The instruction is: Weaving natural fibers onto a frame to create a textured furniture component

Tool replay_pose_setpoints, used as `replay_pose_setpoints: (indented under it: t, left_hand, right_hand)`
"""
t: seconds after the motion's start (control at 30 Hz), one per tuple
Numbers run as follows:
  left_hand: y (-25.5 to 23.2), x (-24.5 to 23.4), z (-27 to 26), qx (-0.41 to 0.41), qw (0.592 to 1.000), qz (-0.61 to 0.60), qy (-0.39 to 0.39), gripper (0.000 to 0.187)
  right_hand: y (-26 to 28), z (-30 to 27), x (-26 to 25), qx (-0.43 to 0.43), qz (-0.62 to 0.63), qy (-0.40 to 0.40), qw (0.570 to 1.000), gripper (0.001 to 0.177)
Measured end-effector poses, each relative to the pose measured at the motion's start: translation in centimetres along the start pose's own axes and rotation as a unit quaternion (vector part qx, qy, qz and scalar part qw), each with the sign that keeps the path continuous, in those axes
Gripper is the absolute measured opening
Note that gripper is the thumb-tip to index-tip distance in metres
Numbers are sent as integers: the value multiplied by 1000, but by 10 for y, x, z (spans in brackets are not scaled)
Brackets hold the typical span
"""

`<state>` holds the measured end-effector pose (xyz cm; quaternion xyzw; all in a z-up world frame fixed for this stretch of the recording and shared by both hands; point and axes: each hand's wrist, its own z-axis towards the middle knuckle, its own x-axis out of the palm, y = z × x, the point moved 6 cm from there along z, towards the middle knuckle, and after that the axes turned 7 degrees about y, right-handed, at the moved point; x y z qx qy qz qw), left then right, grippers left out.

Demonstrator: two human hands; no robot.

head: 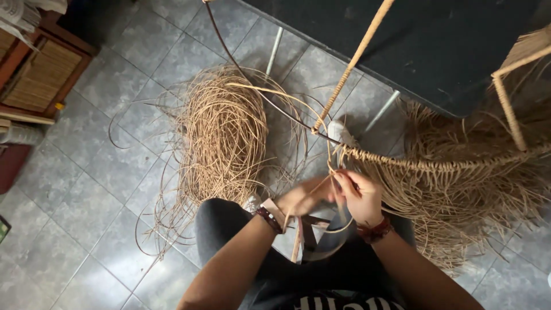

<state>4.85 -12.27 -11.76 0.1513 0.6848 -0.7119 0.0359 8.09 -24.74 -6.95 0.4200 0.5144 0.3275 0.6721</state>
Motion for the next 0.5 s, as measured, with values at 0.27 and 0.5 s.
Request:
replay_pose_setpoints:
  t: [0.27, 0.5]
  left_hand:
    - [-28, -80, -19, -136, 909, -280, -275, 38]
    - [19, -44, -21, -202, 970, 18, -134, 18]
  right_hand:
    - [-1, 5, -6, -53, -15, 4, 998, 7]
    - [7, 9, -1, -71, -18, -8, 997, 6]
